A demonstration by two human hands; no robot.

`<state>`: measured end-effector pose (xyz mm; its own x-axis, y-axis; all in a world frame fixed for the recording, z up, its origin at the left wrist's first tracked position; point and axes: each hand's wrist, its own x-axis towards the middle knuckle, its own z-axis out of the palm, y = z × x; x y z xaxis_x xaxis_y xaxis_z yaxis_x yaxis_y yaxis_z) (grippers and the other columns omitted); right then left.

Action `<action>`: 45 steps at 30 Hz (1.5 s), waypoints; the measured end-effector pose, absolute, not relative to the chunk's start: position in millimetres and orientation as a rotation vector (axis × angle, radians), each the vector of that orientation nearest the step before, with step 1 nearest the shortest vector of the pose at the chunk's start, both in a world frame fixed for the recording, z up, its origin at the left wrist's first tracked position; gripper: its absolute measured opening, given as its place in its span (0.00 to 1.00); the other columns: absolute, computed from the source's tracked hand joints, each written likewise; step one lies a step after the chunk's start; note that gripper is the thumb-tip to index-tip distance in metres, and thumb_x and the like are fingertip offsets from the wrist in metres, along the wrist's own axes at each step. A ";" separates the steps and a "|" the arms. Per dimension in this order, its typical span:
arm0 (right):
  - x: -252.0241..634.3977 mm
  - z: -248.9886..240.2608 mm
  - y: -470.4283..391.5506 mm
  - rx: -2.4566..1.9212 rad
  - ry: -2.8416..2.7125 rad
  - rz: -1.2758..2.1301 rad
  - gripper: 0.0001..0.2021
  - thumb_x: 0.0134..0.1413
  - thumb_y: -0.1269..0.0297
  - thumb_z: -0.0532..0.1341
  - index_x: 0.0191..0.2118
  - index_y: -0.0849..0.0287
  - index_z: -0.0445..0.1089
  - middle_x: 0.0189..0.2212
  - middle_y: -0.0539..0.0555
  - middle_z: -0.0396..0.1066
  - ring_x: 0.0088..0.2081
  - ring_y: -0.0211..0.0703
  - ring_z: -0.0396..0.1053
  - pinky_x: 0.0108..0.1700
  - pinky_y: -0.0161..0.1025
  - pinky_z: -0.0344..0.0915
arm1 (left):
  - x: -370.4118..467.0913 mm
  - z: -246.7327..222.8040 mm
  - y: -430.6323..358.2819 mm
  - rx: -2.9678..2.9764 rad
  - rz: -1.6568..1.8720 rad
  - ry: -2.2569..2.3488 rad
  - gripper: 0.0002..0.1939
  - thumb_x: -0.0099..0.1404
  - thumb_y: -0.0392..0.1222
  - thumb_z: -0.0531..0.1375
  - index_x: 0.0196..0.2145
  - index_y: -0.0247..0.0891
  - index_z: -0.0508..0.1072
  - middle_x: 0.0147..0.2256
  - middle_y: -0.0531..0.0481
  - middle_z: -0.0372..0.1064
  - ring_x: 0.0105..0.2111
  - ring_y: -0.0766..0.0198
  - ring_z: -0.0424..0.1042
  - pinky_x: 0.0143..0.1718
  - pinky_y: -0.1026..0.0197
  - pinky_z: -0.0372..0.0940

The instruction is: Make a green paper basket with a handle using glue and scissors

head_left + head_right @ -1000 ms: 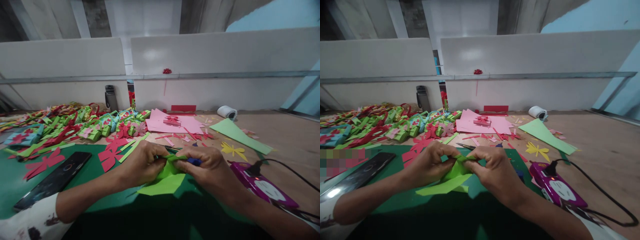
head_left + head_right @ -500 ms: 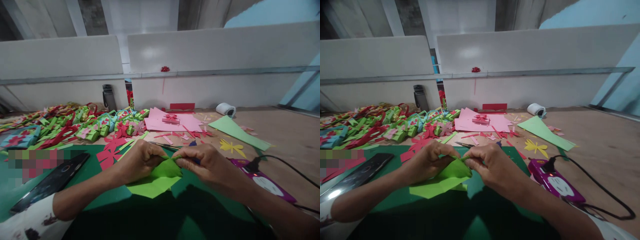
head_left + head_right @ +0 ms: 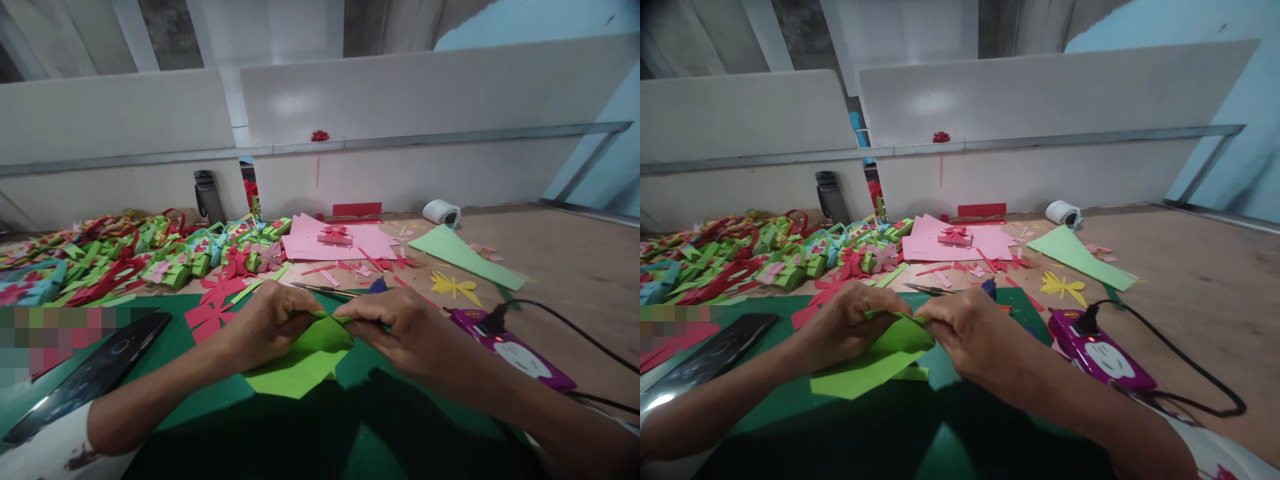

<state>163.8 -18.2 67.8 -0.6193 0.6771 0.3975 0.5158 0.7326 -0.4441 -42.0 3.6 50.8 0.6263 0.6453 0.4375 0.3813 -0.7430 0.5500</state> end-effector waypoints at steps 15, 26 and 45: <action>160.0 54.0 -19.0 -0.962 -2.328 0.124 0.10 0.53 0.76 0.54 0.29 0.61 0.72 0.19 0.49 0.67 0.21 0.34 0.61 0.26 0.33 0.54 | -36.1 56.0 -2.1 2.398 0.739 0.889 0.11 0.58 0.29 0.52 0.29 0.32 0.75 0.25 0.51 0.71 0.24 0.69 0.67 0.25 0.71 0.59; 157.6 48.7 -19.7 -0.922 -2.240 -0.088 0.07 0.52 0.76 0.56 0.28 0.63 0.70 0.22 0.52 0.70 0.24 0.37 0.65 0.28 0.35 0.56 | -33.2 48.1 -1.4 2.446 0.945 0.838 0.12 0.58 0.31 0.52 0.26 0.33 0.75 0.21 0.51 0.70 0.21 0.70 0.65 0.22 0.71 0.59; 156.6 46.1 -20.5 -0.792 -2.262 -0.291 0.11 0.55 0.77 0.52 0.25 0.61 0.64 0.22 0.51 0.64 0.25 0.38 0.62 0.29 0.36 0.58 | -28.3 38.0 -4.9 2.482 1.033 0.744 0.11 0.62 0.32 0.51 0.30 0.32 0.73 0.22 0.48 0.69 0.21 0.68 0.65 0.23 0.68 0.59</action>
<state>156.6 -20.5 46.1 -0.5591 0.4571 0.6917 0.6174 0.7864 -0.0207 -28.3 -4.9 38.0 0.5963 0.5878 0.5467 0.3322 -0.8007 0.4984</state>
